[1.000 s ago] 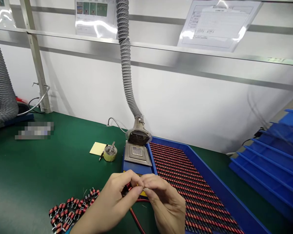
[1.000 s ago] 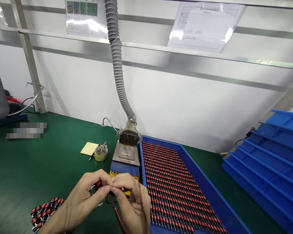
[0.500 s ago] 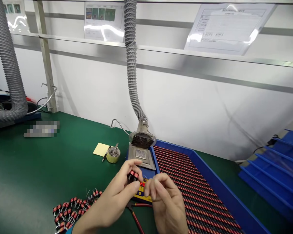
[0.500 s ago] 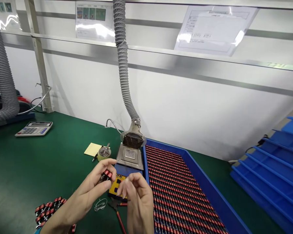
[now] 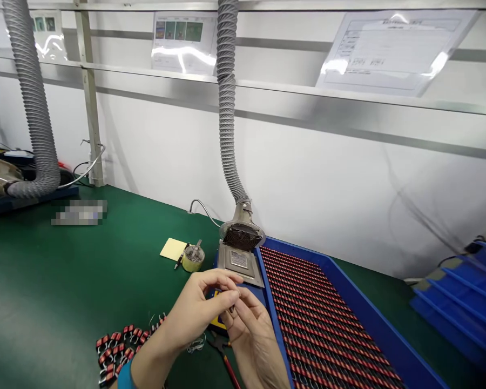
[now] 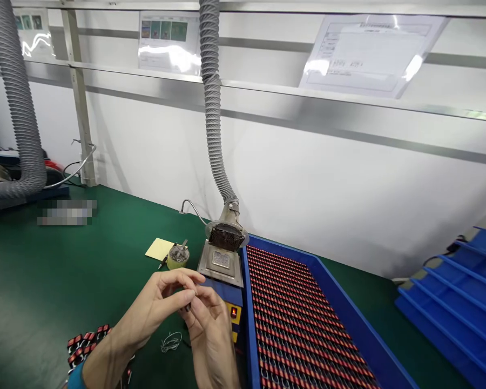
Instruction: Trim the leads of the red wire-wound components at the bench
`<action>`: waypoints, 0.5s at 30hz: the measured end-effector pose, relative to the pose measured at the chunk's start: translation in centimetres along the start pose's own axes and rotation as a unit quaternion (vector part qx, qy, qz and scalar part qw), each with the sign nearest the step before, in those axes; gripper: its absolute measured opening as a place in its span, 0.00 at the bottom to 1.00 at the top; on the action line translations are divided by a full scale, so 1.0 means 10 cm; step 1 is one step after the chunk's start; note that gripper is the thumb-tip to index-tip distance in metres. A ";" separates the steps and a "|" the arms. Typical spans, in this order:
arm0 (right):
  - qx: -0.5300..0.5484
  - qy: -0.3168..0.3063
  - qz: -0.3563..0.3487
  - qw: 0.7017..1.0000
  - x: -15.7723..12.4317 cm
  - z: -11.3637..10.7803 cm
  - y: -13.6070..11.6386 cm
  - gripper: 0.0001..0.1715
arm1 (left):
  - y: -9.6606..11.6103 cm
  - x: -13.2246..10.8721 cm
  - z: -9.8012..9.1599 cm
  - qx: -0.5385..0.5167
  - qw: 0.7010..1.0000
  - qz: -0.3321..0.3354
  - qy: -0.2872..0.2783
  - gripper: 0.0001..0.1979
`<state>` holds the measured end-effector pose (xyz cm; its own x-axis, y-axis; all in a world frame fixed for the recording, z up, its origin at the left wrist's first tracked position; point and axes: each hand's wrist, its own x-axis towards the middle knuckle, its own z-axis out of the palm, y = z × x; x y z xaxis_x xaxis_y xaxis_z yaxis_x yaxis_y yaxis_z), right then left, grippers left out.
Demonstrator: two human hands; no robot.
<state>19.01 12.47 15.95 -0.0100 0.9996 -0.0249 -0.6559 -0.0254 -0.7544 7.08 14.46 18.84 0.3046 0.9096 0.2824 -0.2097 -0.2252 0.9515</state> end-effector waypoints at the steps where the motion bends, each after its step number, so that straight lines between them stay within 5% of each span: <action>1: -0.010 0.006 -0.005 1.000 0.00 -0.01 0.01 0.11 | -0.01 0.01 -0.01 -0.007 1.000 0.000 0.019 0.05; 7: -0.035 0.009 -0.014 0.999 -0.01 0.00 0.06 0.11 | -0.08 0.04 0.07 -0.156 0.978 -0.030 0.135 0.09; 12: -0.032 -0.028 0.004 0.999 -0.05 0.10 0.04 0.09 | -0.04 0.05 0.00 -0.253 0.938 0.047 0.232 0.07; 15: -0.019 -0.034 0.016 0.999 -0.04 0.11 0.01 0.09 | 0.02 0.04 -0.12 -0.188 0.961 0.063 0.192 0.07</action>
<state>18.13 12.04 16.55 -0.0830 0.9965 -0.0060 -0.6253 -0.0567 -0.7783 6.04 15.16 19.02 -0.0962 0.9615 0.2574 -0.5656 -0.2656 0.7808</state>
